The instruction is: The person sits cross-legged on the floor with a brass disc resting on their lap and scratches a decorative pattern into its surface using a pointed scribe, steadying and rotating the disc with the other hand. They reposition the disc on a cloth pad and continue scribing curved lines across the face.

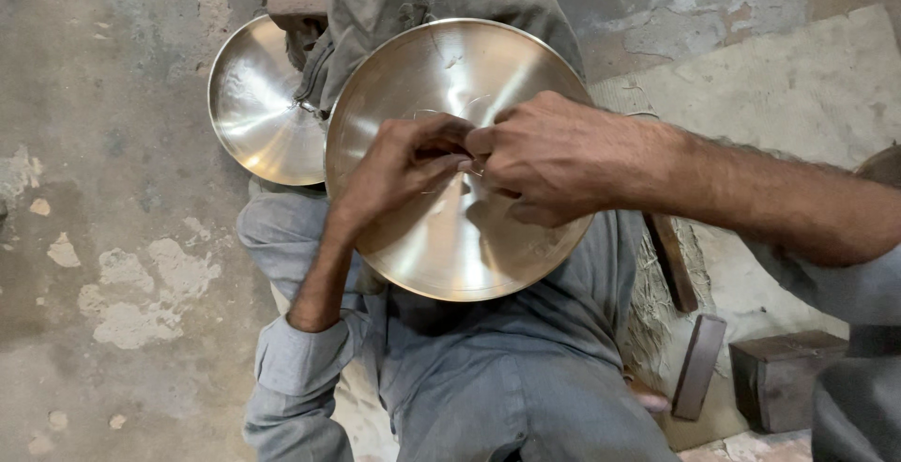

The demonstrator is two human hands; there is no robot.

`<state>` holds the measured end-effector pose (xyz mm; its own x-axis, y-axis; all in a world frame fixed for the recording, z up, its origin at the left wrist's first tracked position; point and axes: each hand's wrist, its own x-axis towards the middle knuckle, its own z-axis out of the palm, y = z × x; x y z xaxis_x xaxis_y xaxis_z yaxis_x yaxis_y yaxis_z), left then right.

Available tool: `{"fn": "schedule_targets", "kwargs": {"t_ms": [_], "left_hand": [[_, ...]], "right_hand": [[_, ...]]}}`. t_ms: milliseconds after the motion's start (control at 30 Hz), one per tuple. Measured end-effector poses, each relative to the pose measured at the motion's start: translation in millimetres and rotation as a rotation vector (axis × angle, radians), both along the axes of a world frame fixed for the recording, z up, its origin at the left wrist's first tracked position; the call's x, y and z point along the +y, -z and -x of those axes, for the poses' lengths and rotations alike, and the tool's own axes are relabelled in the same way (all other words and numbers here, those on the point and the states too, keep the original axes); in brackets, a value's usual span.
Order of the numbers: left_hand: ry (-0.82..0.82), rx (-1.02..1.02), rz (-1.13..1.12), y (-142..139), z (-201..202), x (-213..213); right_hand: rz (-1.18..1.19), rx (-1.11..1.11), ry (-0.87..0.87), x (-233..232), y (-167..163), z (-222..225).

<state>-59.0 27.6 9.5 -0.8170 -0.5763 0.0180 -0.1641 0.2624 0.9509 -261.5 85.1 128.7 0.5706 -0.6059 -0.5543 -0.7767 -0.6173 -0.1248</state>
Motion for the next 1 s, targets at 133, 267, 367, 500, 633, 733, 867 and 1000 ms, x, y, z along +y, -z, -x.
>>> {"fn": "schedule_targets", "kwargs": {"t_ms": [133,267,367,500,633,733,867,1000], "left_hand": [[-0.001,-0.057,-0.004,8,17,14],[-0.074,-0.039,-0.018,16,26,21],[0.001,0.131,0.09,19,27,23],[-0.022,0.118,0.148,20,27,26],[-0.018,0.099,0.246,18,31,28],[-0.027,0.092,0.268,15,33,29],[-0.04,0.084,0.285,14,33,30],[-0.042,0.016,0.219,15,35,29]], "right_hand": [[0.143,-0.247,-0.042,-10,5,-5],[0.156,-0.203,0.025,-19,13,-3],[0.207,-0.193,0.0,-23,17,1],[0.229,-0.228,-0.004,-25,17,5],[0.283,-0.306,-0.037,-27,18,9],[0.226,-0.213,0.009,-29,16,9],[0.268,-0.231,-0.025,-28,0,9],[0.184,-0.187,0.09,-25,-26,11]]}}
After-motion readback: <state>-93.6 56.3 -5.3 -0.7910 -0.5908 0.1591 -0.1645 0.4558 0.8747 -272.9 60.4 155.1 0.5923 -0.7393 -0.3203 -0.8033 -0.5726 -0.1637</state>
